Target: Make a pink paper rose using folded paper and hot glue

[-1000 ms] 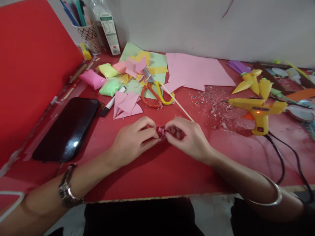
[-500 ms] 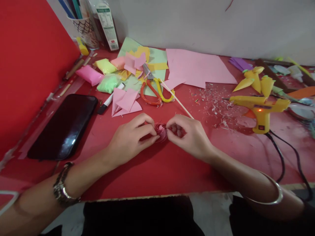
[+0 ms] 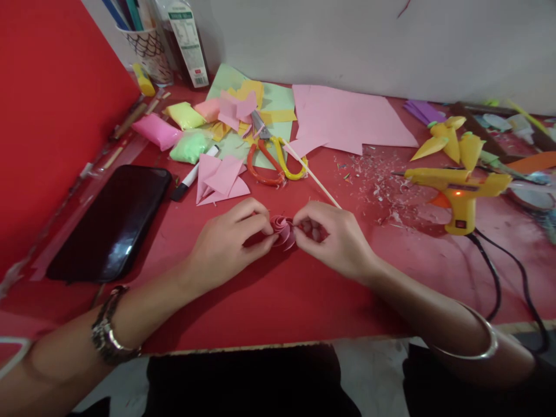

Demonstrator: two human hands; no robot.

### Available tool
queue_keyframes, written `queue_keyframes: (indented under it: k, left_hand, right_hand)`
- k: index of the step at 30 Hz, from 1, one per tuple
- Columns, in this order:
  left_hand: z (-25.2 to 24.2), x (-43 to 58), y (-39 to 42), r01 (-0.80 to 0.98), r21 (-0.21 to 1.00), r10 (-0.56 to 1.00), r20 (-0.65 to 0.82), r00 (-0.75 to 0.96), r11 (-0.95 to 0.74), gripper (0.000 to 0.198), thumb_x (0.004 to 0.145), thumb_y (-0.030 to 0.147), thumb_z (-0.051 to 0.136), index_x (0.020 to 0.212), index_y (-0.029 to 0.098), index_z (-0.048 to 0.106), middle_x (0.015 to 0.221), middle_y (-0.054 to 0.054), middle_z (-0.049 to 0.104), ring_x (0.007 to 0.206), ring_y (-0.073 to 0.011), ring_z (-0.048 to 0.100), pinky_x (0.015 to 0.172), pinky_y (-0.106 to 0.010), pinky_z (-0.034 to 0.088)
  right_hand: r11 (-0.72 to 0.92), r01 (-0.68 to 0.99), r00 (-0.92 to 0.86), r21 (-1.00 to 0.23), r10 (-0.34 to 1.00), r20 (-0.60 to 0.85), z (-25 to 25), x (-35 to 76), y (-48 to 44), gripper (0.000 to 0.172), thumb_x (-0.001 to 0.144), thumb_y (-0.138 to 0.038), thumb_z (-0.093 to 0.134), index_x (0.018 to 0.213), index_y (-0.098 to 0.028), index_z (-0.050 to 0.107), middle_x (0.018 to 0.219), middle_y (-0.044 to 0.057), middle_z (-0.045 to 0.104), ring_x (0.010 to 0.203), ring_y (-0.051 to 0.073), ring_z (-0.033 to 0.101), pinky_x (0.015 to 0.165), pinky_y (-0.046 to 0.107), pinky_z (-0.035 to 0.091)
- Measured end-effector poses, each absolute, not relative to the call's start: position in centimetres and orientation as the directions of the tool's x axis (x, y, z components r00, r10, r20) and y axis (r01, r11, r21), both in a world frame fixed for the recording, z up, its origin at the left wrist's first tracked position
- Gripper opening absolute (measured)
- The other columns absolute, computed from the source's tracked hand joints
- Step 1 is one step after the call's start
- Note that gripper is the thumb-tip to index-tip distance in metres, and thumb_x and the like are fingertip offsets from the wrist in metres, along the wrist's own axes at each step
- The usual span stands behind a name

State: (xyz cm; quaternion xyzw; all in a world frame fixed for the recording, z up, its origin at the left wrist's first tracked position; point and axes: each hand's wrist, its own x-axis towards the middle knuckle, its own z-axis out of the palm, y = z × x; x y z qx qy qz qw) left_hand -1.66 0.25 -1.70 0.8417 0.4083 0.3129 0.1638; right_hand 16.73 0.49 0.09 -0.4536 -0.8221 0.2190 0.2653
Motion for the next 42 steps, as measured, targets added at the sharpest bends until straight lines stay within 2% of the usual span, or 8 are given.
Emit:
queue_keyframes:
  k: [8, 12, 15, 18, 22, 36, 42]
  left_hand:
    - [-1.78, -1.61, 0.25, 0.599, 0.519, 0.792, 0.393, 0.466, -0.610, 0.012, 0.079, 0.024, 0.050, 0.071, 0.018, 0.057, 0.078, 0.000, 0.055, 0.070, -0.0099, 0.055, 0.063, -0.021, 0.044]
    - [-1.56, -1.72, 0.17, 0.618, 0.489, 0.787, 0.418, 0.453, -0.615, 0.014, 0.079, 0.031, 0.051, 0.083, 0.018, 0.055, 0.080, -0.001, 0.058, 0.073, -0.0121, 0.057, 0.060, -0.021, 0.045]
    - [-1.44, -1.79, 0.04, 0.621, 0.447, 0.761, 0.455, 0.462, -0.645, 0.018, 0.080, 0.033, 0.051, 0.090, 0.019, 0.054, 0.080, -0.001, 0.061, 0.072, -0.0121, 0.058, 0.060, -0.022, 0.045]
    - [-1.42, -1.82, -0.06, 0.607, 0.384, 0.707, 0.519, 0.481, -0.695, 0.013, 0.083, 0.030, 0.048, 0.088, 0.021, 0.056, 0.078, 0.000, 0.064, 0.071, -0.0119, 0.059, 0.064, -0.023, 0.046]
    - [-1.43, -1.81, -0.11, 0.614, 0.333, 0.681, 0.528, 0.508, -0.716, 0.011, 0.082, 0.026, 0.048, 0.088, 0.023, 0.058, 0.078, 0.000, 0.065, 0.070, -0.0120, 0.060, 0.064, -0.023, 0.046]
    - [-1.37, -1.82, -0.11, 0.586, 0.393, 0.703, 0.469, 0.535, -0.709, 0.013, 0.082, 0.026, 0.047, 0.090, 0.024, 0.058, 0.082, -0.001, 0.065, 0.074, -0.0131, 0.060, 0.064, -0.025, 0.048]
    - [-1.36, -1.80, -0.05, 0.569, 0.391, 0.685, 0.504, 0.525, -0.724, 0.010, 0.081, 0.024, 0.049, 0.086, 0.022, 0.058, 0.082, -0.002, 0.065, 0.075, -0.0134, 0.060, 0.065, -0.025, 0.049]
  right_hand:
    - [0.552, 0.644, -0.491, -0.529, 0.829, 0.267, 0.00, 16.86, 0.49, 0.006, 0.073, -0.014, 0.048, 0.068, -0.017, 0.049, 0.063, -0.003, 0.049, 0.056, 0.007, 0.043, 0.052, 0.018, 0.032]
    - [0.561, 0.645, -0.497, -0.519, 0.824, 0.272, -0.05, 16.88, 0.44, 0.006, 0.073, -0.013, 0.048, 0.069, -0.017, 0.049, 0.063, -0.002, 0.049, 0.056, 0.007, 0.043, 0.052, 0.019, 0.031]
    - [0.557, 0.636, -0.500, -0.534, 0.825, 0.265, -0.11, 16.83, 0.45, 0.006, 0.072, -0.012, 0.047, 0.069, -0.017, 0.049, 0.063, -0.003, 0.049, 0.056, 0.007, 0.042, 0.051, 0.019, 0.031]
    - [0.552, 0.624, -0.504, -0.553, 0.825, 0.254, -0.15, 16.79, 0.45, 0.006, 0.072, -0.012, 0.047, 0.070, -0.017, 0.049, 0.064, -0.003, 0.049, 0.056, 0.007, 0.042, 0.051, 0.019, 0.031]
    - [0.544, 0.623, -0.500, -0.562, 0.830, 0.249, -0.11, 16.75, 0.38, 0.006, 0.072, -0.012, 0.046, 0.069, -0.017, 0.049, 0.063, -0.003, 0.048, 0.056, 0.007, 0.042, 0.051, 0.019, 0.030]
    - [0.563, 0.621, -0.519, -0.546, 0.817, 0.251, -0.12, 16.74, 0.36, 0.007, 0.070, -0.010, 0.046, 0.069, -0.016, 0.049, 0.062, -0.003, 0.047, 0.056, 0.007, 0.041, 0.051, 0.019, 0.030]
    - [0.592, 0.618, -0.540, -0.518, 0.798, 0.268, -0.13, 16.70, 0.30, 0.006, 0.072, -0.011, 0.046, 0.069, -0.016, 0.049, 0.063, -0.002, 0.047, 0.056, 0.007, 0.041, 0.052, 0.019, 0.030]
